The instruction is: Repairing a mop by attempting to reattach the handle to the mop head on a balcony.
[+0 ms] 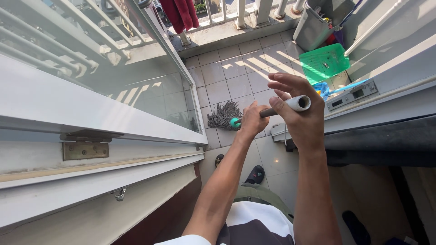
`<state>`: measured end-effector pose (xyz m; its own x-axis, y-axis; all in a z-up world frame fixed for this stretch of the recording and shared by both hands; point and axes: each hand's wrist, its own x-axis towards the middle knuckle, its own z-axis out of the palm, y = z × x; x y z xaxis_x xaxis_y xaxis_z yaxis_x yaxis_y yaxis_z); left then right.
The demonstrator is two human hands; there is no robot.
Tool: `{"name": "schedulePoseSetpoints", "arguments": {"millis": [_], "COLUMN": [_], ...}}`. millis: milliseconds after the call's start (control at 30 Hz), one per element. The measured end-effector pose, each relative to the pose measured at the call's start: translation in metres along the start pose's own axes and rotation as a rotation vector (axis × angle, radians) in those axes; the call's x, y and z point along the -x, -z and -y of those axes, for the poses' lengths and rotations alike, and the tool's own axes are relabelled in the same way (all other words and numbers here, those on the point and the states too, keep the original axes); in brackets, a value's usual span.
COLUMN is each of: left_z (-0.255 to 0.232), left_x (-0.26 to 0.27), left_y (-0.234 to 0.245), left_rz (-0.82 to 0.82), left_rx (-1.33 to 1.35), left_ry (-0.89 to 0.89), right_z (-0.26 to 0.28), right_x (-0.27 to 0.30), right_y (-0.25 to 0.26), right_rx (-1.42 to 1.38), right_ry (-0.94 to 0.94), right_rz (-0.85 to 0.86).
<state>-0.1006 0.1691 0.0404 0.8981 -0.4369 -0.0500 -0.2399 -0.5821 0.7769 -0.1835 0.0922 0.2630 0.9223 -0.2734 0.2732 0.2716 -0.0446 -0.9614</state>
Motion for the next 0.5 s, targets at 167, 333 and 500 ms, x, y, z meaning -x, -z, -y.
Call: {"name": "schedulePoseSetpoints", "arguments": {"millis": [167, 333, 500], "left_z": [-0.018, -0.043, -0.078], "left_x": [-0.004, 0.002, 0.012], "left_y": [-0.037, -0.066, -0.072], "left_rz": [0.060, 0.039, 0.184], "left_rx": [-0.018, 0.031, 0.139], "left_ry": [-0.016, -0.107, 0.131], "right_z": [0.010, 0.015, 0.019], "right_x": [0.013, 0.030, 0.042], "right_y": [0.026, 0.051, 0.066], "right_rx": [0.049, 0.081, 0.164], "right_ry": [0.010, 0.022, 0.050], "right_rz": [-0.029, -0.045, -0.016]}}
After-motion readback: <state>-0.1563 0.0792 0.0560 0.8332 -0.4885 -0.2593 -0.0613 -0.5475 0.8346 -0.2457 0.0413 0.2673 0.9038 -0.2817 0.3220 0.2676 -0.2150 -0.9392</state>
